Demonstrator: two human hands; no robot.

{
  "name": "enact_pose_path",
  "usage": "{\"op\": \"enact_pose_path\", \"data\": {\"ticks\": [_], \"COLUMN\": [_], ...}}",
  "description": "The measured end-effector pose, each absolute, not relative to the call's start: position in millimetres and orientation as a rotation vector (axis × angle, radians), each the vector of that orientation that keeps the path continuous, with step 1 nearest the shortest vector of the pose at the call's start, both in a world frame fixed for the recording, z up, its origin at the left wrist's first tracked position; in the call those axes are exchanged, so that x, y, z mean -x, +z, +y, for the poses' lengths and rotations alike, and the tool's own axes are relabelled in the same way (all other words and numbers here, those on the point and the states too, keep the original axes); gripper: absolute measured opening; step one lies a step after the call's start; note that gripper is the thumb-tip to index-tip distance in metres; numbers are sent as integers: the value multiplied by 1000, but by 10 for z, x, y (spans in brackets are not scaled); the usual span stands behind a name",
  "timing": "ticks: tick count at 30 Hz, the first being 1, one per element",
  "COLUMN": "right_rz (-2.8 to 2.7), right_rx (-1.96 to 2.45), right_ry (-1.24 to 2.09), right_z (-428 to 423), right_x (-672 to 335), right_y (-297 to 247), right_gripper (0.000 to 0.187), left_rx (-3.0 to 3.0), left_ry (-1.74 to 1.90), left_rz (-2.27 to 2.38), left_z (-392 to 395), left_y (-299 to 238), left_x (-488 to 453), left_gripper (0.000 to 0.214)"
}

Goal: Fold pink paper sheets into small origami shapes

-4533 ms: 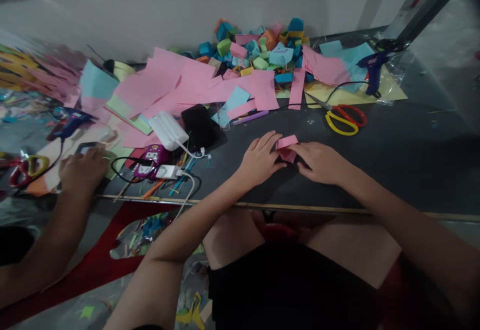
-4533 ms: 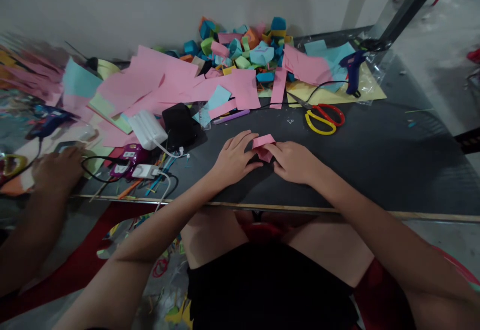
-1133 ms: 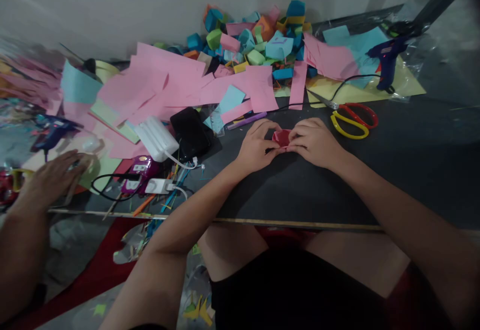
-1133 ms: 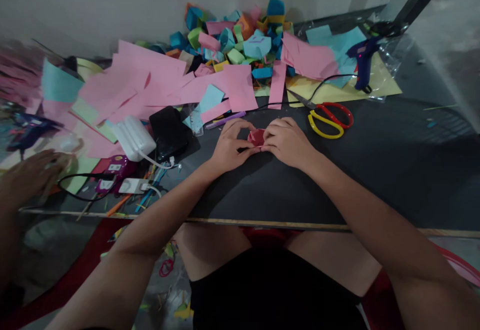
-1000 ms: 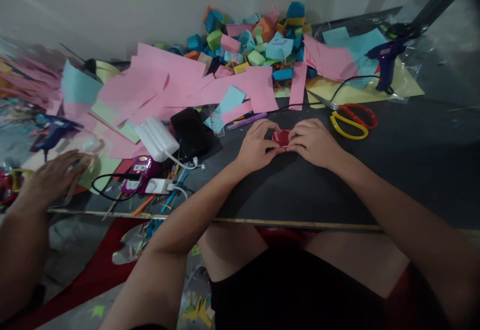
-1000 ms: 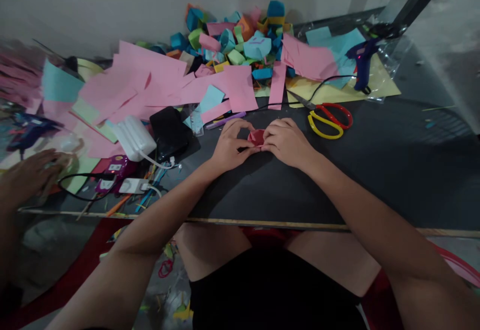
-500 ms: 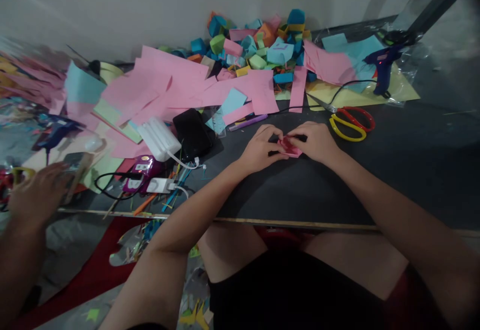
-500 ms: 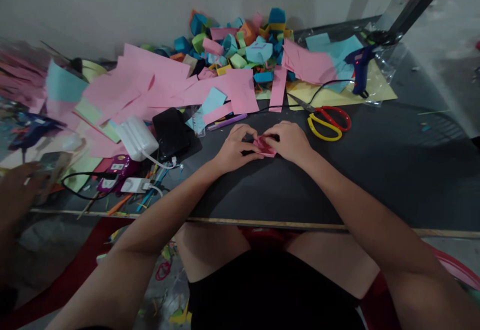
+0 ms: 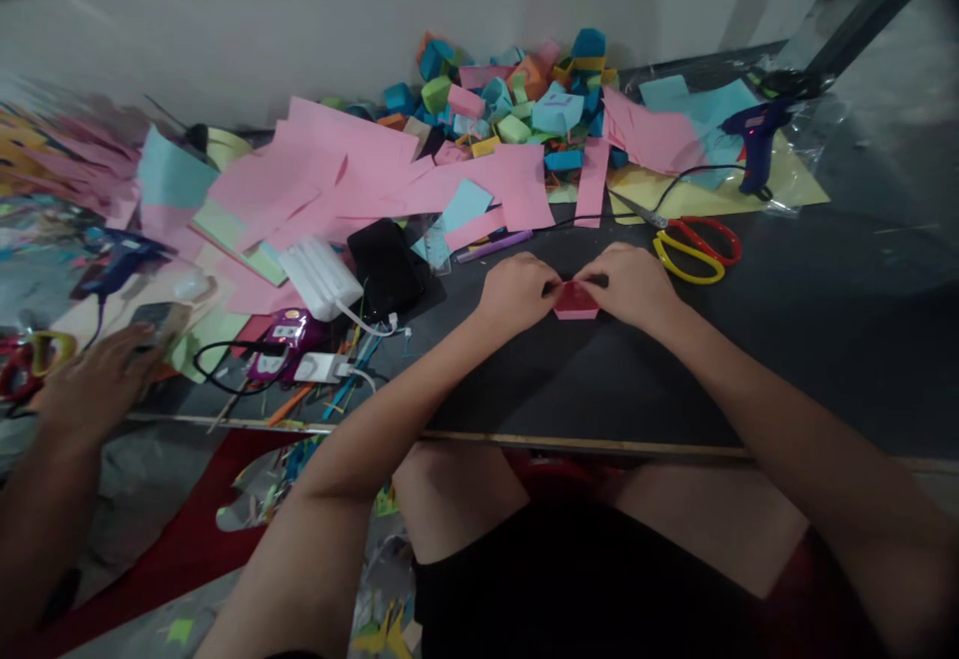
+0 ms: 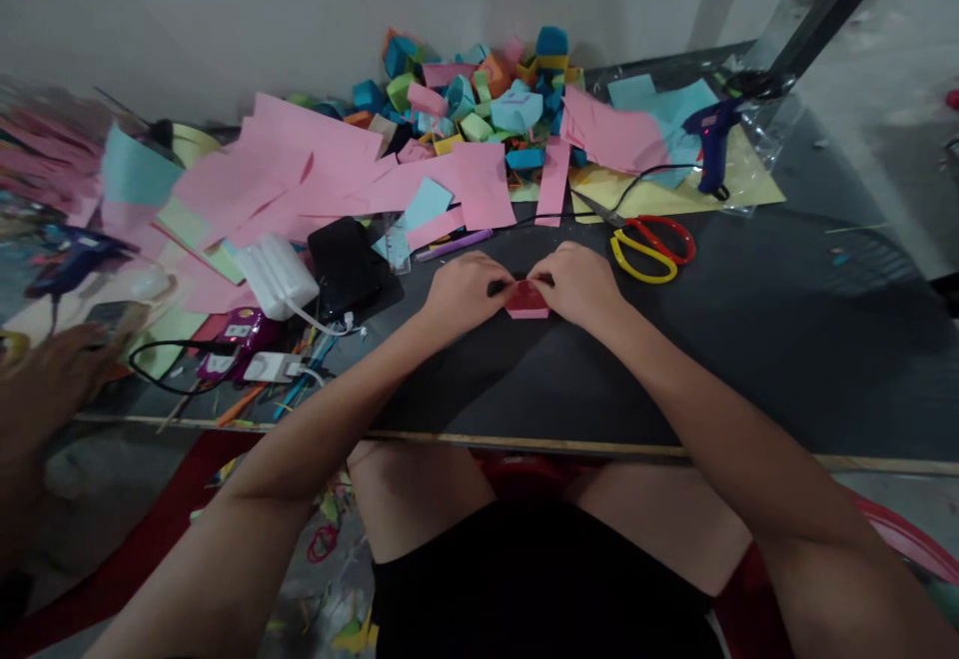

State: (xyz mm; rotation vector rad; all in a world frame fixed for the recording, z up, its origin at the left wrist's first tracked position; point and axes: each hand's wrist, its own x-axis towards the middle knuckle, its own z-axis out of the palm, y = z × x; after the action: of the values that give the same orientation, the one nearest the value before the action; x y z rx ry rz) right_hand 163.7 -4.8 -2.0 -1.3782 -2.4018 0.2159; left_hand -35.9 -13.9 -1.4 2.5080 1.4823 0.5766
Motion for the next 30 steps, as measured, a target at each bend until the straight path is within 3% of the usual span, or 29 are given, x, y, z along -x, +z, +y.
{"op": "enact_pose_path", "data": {"ticks": [5, 16, 20, 25, 30], "right_rz": [-2470, -2387, -2393, -2615, -2557], "right_rx": [1424, 1618, 1676, 1735, 1621], "right_ry": [155, 473, 394, 130, 349], "right_z": [-57, -55, -102, -165, -87], "right_x": [-1628, -1584, -1561, -1468, -1565], "right_y": [23, 137, 197, 300, 226], "right_gripper": [17, 26, 21, 30, 19], "left_rx": [-2577, -2446, -2419, -2400, -2404], "left_ry": [251, 461, 314, 36, 84], "left_rz": [1580, 1636, 1671, 1752, 1700], "left_z": [-118, -100, -145, -260, -256], "left_y": [154, 15, 132, 347, 320], "left_x": [213, 168, 138, 61, 94], "left_gripper": [25, 17, 23, 33, 30]}}
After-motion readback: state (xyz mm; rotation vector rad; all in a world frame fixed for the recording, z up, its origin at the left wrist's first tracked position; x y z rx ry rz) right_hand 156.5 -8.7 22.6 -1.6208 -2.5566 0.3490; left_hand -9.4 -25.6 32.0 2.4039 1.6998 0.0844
